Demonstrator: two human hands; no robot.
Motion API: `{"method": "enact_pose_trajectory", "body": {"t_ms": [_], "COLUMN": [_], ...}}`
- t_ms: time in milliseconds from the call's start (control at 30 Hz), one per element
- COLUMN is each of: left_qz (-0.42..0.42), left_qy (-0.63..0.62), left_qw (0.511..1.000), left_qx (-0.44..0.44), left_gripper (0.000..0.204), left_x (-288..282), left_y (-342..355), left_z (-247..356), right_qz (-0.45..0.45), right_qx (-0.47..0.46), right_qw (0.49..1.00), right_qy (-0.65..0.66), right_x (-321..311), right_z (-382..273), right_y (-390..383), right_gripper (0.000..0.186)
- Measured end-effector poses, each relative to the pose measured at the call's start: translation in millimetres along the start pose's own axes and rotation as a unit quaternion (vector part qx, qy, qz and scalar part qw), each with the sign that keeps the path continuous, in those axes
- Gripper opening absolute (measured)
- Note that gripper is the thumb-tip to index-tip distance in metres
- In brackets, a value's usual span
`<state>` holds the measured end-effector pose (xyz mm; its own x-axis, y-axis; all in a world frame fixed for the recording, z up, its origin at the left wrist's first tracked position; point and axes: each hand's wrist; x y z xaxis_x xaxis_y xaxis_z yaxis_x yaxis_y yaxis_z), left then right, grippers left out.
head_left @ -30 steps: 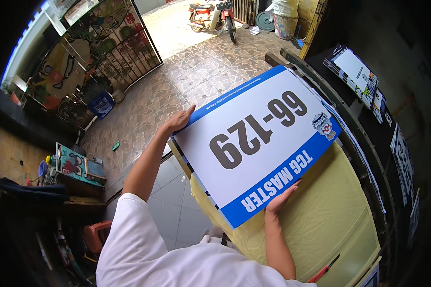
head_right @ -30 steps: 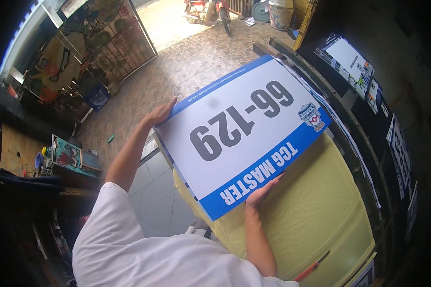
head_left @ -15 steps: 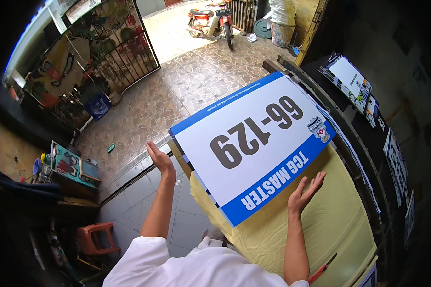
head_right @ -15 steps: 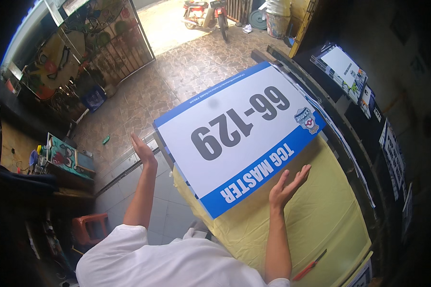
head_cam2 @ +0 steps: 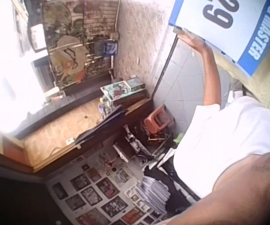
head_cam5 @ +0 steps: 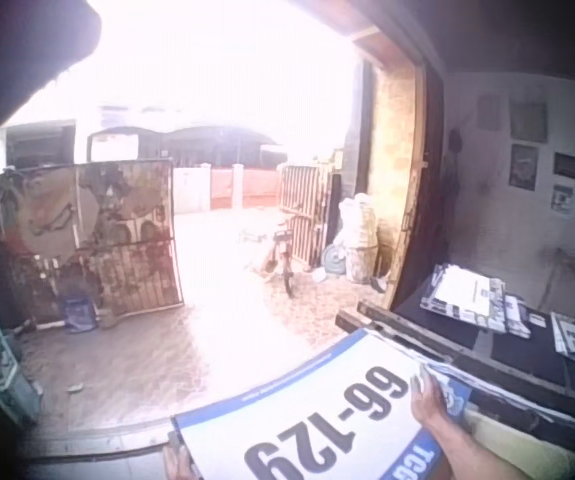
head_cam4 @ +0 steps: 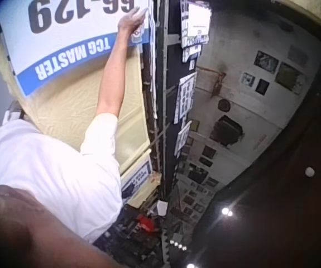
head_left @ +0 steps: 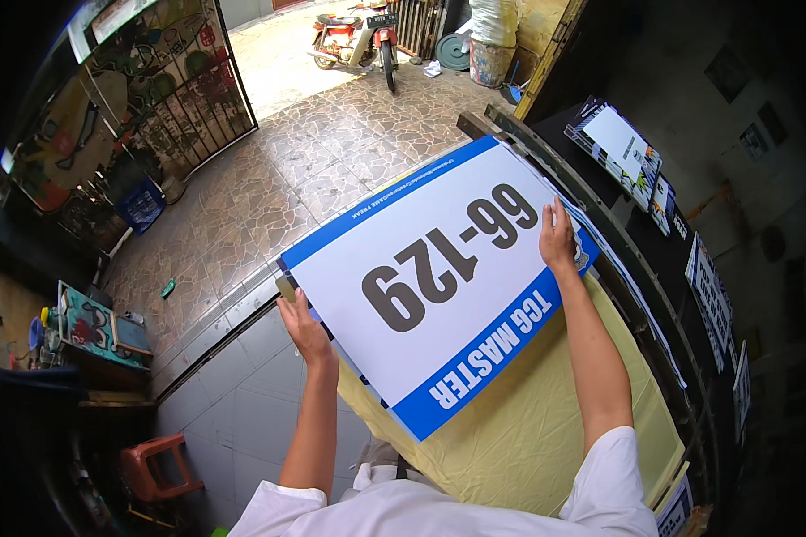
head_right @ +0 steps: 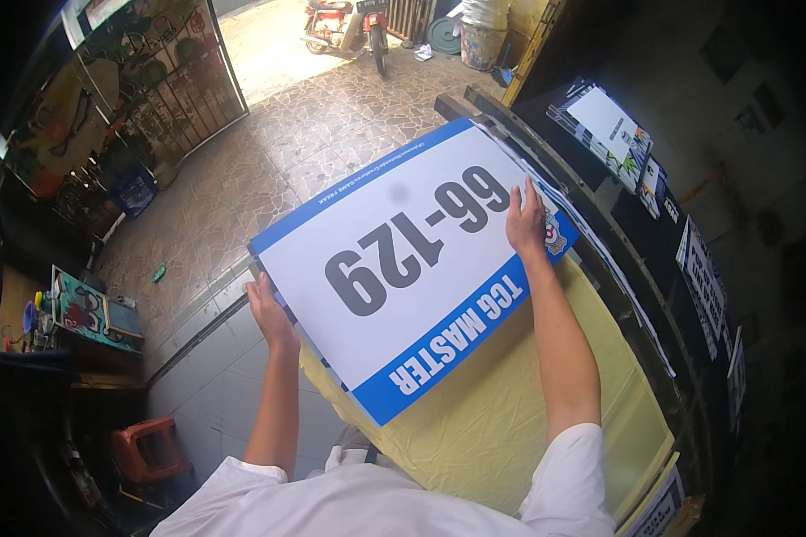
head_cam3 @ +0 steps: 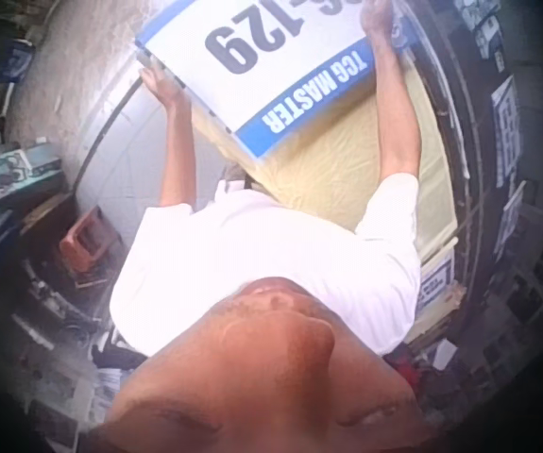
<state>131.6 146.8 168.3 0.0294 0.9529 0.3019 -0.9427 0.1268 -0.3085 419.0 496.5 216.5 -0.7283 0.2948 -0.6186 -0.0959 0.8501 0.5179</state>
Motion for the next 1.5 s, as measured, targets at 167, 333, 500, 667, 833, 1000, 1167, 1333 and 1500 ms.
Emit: {"method": "enact_pose_trajectory", "body": {"t_ms": [167, 333, 500, 667, 833, 1000, 1167, 1333, 1500], "left_qz": [-0.023, -0.031, -0.017, -0.067, -0.022, -0.031, -0.038, 0.151, 0.318], "left_qy": [-0.006, 0.028, 0.005, 0.045, 0.106, 0.047, 0.027, 0.094, 0.154], "left_qw": [1.0, 0.998, 0.997, 0.991, 0.991, 0.995, 0.996, 0.984, 0.916], "left_qx": [-0.018, -0.038, -0.071, -0.104, -0.074, -0.085, -0.079, -0.02, -0.188], "left_gripper": [0.08, 0.08, 0.057, 0.083, 0.081, 0.079, 0.08, 0.099, 0.097], "left_x": [-10.7, -13.4, -15.1, -6.1, -4.7, -3.4, -1.3, -85.0, -297.6], "left_y": [-11.6, -10.1, -0.9, -8.7, -11.7, -12.4, -18.0, 20.4, 135.0], "left_z": [-3.1, -7.6, -21.2, -8.1, -17.9, -17.5, -0.2, 25.5, -97.0], "right_qz": [-0.097, -0.211, -0.23, -0.201, -0.267, -0.267, -0.177, 0.155, 0.189], "right_qx": [0.03, 0.056, 0.074, 0.113, 0.121, 0.132, 0.091, 0.011, 0.089], "right_qw": [0.99, 0.959, 0.958, 0.959, 0.941, 0.942, 0.977, 0.975, 0.976], "right_qy": [-0.097, -0.179, -0.153, -0.163, -0.168, -0.152, -0.072, 0.159, 0.06], "right_x": [3.7, 25.5, 54.0, 64.3, 69.6, 66.2, 32.8, -73.9, -223.9], "right_z": [90.4, 111.5, 109.8, 121.2, 82.8, 86.2, 95.2, 25.8, 62.2], "right_y": [101.4, 137.8, 144.6, 154.7, 143.7, 138.0, 150.3, 58.7, -170.9], "right_gripper": [0.069, 0.076, 0.092, 0.103, 0.115, 0.117, 0.089, 0.04, 0.032]}}
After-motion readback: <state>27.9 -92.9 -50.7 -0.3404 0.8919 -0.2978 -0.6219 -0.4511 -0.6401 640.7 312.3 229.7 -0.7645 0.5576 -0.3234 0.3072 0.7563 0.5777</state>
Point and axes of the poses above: each hand's wrist, its own y-axis towards the middle knuckle, its own x-axis out of the palm, z = x × y, and after that the axes turned 13 degrees about z, right-handed
